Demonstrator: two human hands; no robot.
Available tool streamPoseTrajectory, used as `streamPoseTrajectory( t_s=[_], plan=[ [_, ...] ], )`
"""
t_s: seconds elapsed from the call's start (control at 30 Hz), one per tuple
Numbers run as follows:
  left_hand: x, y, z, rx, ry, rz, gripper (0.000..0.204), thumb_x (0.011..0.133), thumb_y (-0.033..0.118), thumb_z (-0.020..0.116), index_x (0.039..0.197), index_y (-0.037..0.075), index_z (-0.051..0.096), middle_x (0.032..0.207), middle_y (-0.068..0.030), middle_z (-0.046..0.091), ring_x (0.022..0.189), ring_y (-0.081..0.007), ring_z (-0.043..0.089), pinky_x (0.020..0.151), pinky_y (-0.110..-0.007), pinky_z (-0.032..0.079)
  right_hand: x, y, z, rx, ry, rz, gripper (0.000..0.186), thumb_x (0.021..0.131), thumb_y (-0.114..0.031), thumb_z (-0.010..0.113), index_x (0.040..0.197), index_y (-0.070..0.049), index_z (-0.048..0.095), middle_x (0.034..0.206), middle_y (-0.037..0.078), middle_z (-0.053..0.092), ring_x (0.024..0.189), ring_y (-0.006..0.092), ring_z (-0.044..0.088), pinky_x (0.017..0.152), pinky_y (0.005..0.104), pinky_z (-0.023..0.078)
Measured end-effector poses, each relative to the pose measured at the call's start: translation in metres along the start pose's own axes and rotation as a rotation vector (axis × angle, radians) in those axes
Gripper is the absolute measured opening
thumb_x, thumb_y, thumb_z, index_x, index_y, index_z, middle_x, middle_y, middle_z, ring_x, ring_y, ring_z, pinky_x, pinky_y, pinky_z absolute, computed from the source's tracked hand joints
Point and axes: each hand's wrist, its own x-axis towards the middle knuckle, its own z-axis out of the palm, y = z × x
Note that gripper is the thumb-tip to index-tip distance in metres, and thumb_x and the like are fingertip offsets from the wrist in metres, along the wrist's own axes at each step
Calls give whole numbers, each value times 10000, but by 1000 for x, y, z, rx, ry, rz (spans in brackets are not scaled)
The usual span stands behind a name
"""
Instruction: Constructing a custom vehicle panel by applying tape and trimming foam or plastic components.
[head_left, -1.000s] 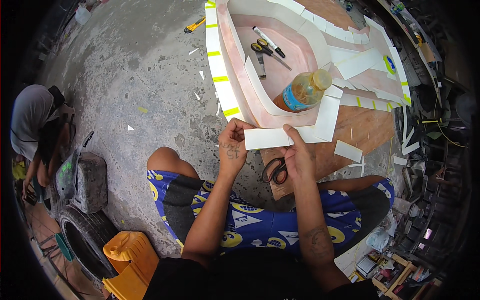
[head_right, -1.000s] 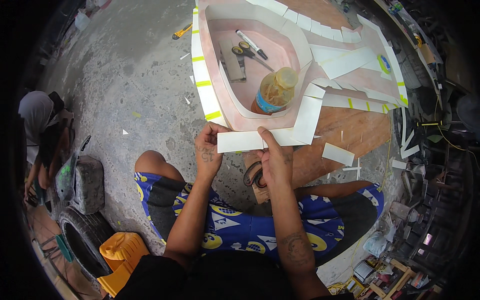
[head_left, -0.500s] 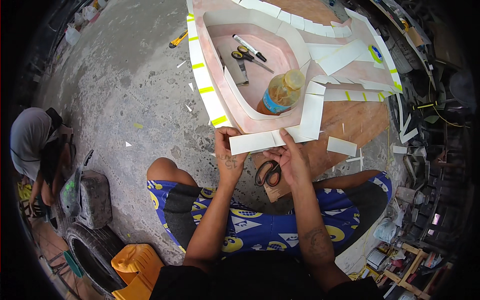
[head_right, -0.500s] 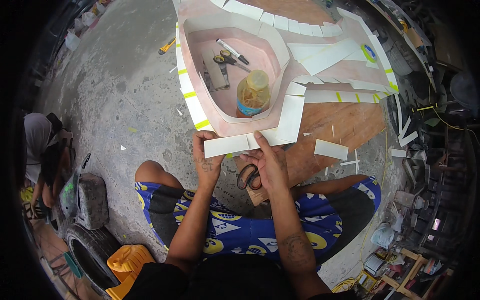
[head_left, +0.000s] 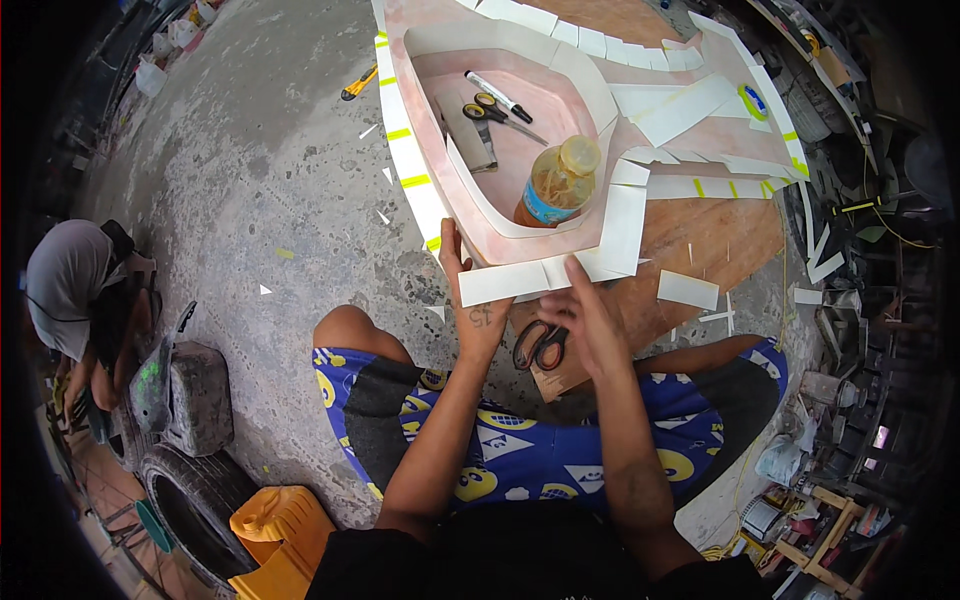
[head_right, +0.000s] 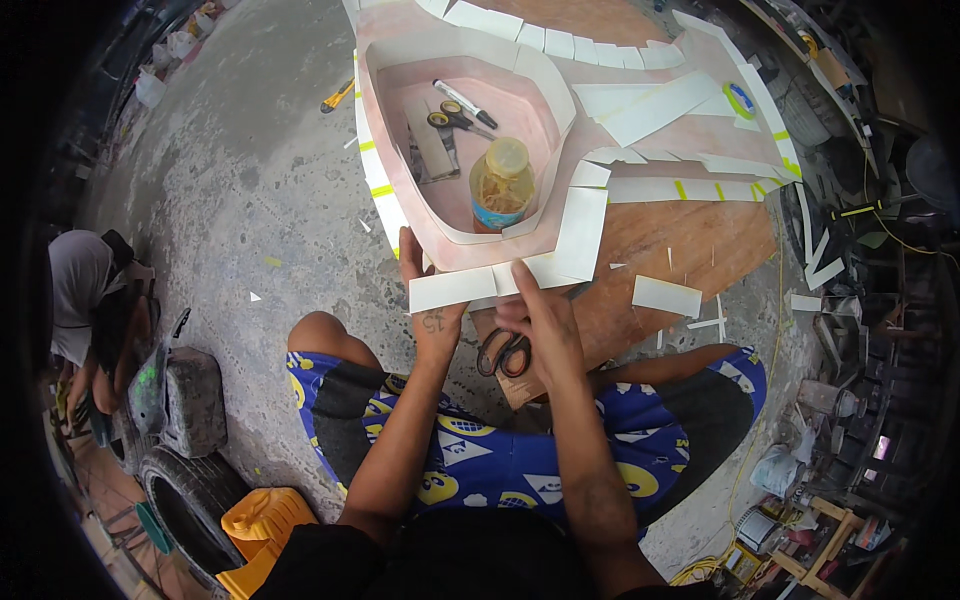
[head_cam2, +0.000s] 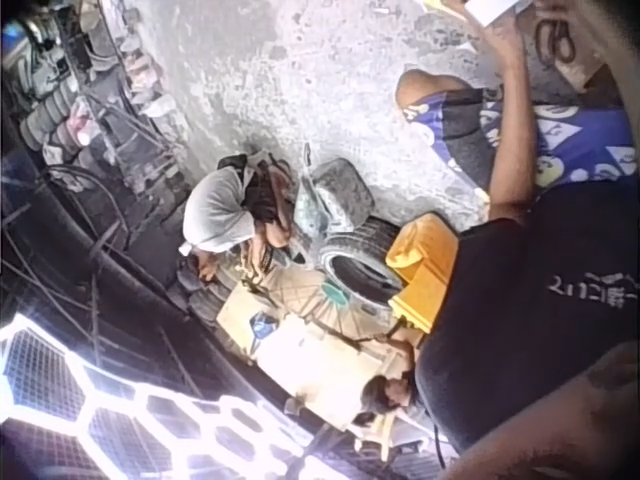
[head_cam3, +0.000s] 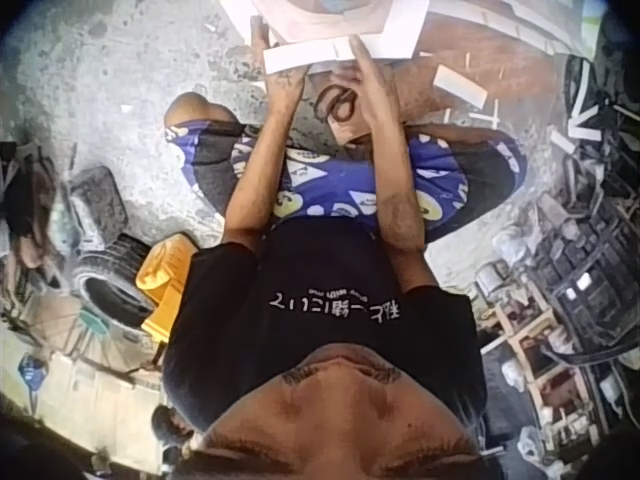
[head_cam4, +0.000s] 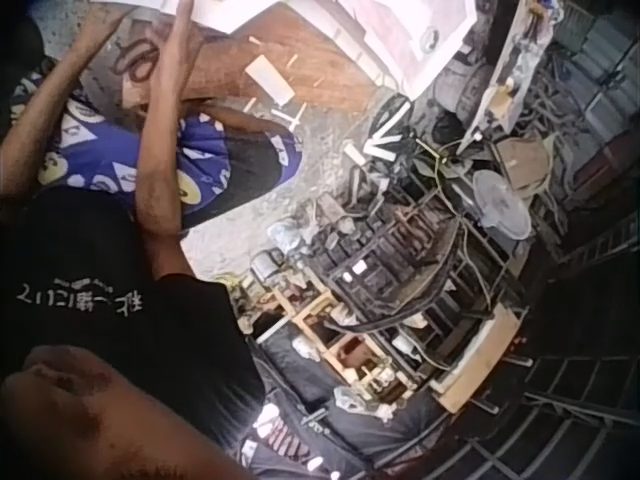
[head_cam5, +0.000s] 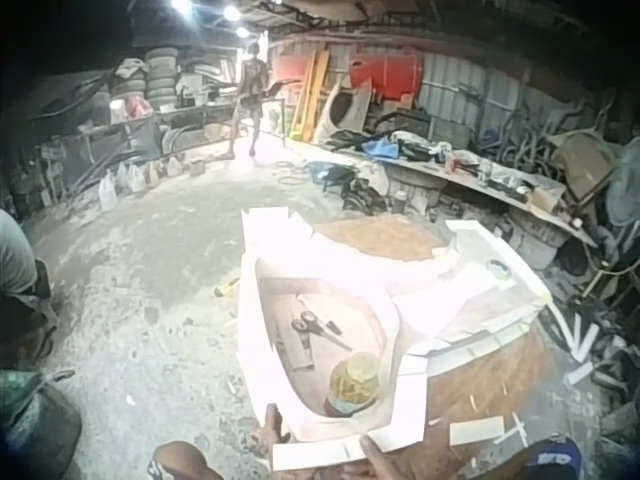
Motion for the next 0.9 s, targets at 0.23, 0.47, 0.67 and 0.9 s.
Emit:
streamPoseTrajectory(
  t_s=[0.23,0.47,0.67,0.9],
  plan=[
    [3,-6,0,-105,-3,66,1173,807,360,855,1631,9,97,1669,-182,181,1504,-323,304,1225,-444,304,-62,-64,-6,-1320,-203,-1040,443,841,-41,716,1271,19,635,1291,141,594,1254,354,521,1046,449,445],
    [4,-7,14,-80,79,62,1150,791,458,830,1610,-11,173,1591,-215,280,1481,-361,306,1207,-462,304,5,-56,-16,-1510,-446,-1251,483,833,-36,715,1308,-6,629,1281,132,578,1260,356,521,1088,488,435],
    [4,-10,13,35,82,108,1172,791,550,788,1606,-24,171,1587,-249,269,1473,-393,287,1213,-477,267,9,-48,-14,-1425,-370,-1200,482,804,8,719,1281,-6,654,1257,124,570,1219,384,540,1128,510,420],
    [2,-7,13,26,65,117,1213,781,619,766,1611,-23,158,1597,-256,252,1479,-408,269,1221,-489,243,15,-48,-14,-1462,-357,-1322,474,799,-14,726,1270,-25,675,1212,118,587,1225,396,541,1148,517,416]
  ],
)
